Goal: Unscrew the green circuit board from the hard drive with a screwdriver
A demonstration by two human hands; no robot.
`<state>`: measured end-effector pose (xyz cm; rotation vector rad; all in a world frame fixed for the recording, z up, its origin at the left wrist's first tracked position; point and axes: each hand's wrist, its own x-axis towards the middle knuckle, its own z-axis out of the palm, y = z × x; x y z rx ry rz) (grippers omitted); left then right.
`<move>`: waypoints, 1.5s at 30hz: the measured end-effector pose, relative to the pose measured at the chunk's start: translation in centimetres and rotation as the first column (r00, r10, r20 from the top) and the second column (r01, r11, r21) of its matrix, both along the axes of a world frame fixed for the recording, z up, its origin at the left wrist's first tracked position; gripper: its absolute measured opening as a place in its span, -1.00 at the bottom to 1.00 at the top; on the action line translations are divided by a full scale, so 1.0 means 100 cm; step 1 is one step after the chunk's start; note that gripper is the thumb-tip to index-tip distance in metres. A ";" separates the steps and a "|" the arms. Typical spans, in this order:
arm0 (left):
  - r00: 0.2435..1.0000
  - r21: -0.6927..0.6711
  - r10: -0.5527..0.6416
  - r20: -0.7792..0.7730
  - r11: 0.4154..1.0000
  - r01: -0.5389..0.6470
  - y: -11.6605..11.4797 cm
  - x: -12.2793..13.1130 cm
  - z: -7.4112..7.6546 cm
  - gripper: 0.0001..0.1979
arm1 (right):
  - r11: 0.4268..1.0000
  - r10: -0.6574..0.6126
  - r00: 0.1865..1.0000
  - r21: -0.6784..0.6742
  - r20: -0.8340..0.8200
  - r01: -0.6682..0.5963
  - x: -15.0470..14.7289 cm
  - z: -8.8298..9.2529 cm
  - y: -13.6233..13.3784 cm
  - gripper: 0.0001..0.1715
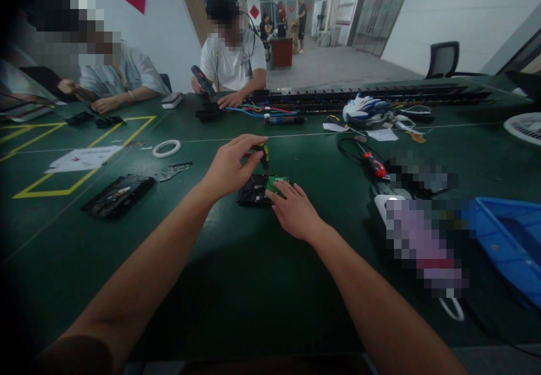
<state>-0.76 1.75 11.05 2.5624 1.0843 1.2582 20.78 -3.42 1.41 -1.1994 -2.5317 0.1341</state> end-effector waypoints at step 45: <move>0.999 -0.028 0.026 0.026 0.999 -0.026 0.000 0.002 0.001 -0.79 | 1.000 0.001 1.000 -0.010 -0.010 -0.001 0.000 0.003 -0.001 -0.47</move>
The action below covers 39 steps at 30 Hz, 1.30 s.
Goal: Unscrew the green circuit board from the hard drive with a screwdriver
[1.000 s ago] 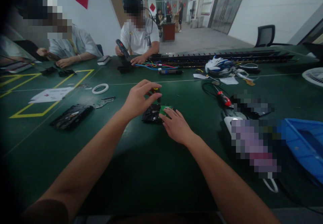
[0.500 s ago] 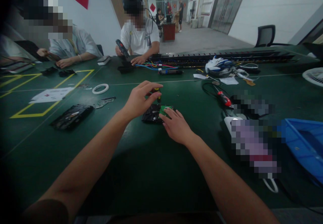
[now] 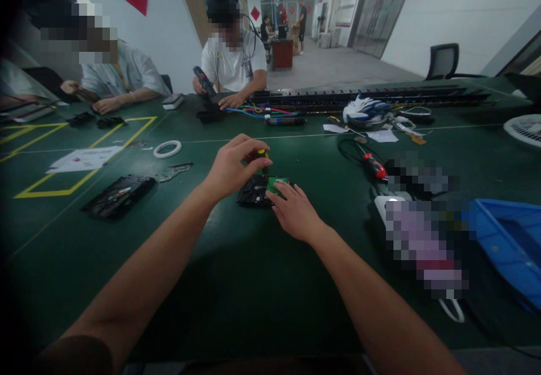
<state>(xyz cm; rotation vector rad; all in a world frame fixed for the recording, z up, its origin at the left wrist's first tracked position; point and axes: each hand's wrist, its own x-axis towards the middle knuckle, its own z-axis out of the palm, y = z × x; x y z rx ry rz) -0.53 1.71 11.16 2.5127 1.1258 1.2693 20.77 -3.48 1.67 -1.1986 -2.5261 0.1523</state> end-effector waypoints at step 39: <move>0.999 0.012 -0.019 0.039 1.000 0.018 -0.002 -0.001 0.004 -0.77 | 1.000 -0.002 1.000 -0.003 -0.005 0.002 0.002 -0.003 0.001 -0.47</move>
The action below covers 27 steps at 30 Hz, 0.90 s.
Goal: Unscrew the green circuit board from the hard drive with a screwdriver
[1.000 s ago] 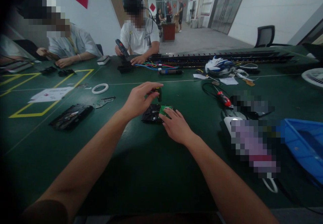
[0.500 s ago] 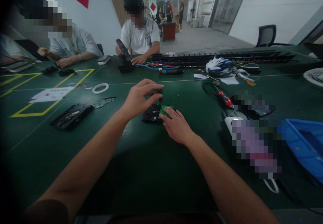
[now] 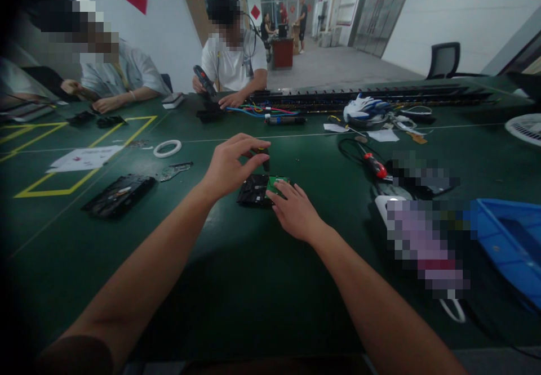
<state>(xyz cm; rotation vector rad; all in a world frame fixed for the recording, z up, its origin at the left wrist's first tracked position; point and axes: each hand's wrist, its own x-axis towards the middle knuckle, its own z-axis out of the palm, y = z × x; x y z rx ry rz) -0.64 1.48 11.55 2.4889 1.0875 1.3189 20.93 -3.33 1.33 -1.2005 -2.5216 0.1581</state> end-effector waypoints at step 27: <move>0.998 -0.038 -0.056 0.022 0.998 0.057 0.001 0.001 -0.003 -0.74 | 1.000 -0.005 1.000 0.007 0.007 0.005 -0.001 0.000 0.000 -0.46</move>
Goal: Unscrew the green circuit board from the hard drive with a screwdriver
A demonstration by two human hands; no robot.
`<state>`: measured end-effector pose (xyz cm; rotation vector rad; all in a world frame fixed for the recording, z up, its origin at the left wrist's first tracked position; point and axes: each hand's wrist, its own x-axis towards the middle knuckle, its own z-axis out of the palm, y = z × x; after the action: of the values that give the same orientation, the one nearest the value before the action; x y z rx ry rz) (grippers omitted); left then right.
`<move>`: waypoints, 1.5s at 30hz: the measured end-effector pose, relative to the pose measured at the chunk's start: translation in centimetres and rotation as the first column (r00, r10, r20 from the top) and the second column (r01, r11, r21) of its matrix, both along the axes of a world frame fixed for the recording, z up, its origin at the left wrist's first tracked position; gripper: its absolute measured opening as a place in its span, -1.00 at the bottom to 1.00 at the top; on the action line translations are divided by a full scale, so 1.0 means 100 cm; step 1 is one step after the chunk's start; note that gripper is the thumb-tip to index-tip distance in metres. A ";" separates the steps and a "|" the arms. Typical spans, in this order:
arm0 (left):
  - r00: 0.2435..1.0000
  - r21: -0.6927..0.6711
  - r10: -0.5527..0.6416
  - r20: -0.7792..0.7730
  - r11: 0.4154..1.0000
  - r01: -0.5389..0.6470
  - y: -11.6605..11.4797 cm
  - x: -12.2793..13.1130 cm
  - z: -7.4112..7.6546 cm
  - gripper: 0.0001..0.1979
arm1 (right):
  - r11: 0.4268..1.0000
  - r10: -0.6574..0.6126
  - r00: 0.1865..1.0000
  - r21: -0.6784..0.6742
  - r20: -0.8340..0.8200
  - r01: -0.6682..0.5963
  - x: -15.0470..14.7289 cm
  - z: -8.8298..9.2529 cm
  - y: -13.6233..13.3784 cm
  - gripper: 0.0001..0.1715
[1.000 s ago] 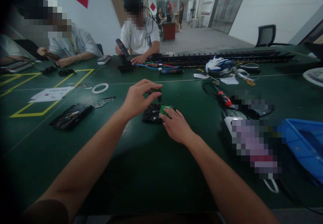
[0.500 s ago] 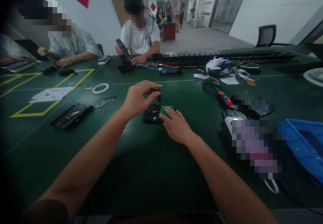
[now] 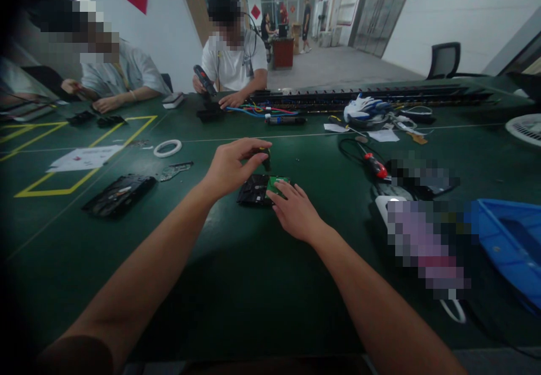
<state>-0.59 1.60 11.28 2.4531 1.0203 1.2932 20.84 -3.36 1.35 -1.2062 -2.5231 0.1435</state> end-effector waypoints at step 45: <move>0.994 -0.038 -0.028 -0.109 0.999 0.024 -0.003 0.001 0.003 -0.64 | 1.000 0.012 1.000 -0.009 0.002 -0.012 0.000 0.002 0.000 -0.47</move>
<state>-0.47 1.31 11.58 2.5252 1.0239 1.1327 20.81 -3.40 1.54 -1.1954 -2.5351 0.1571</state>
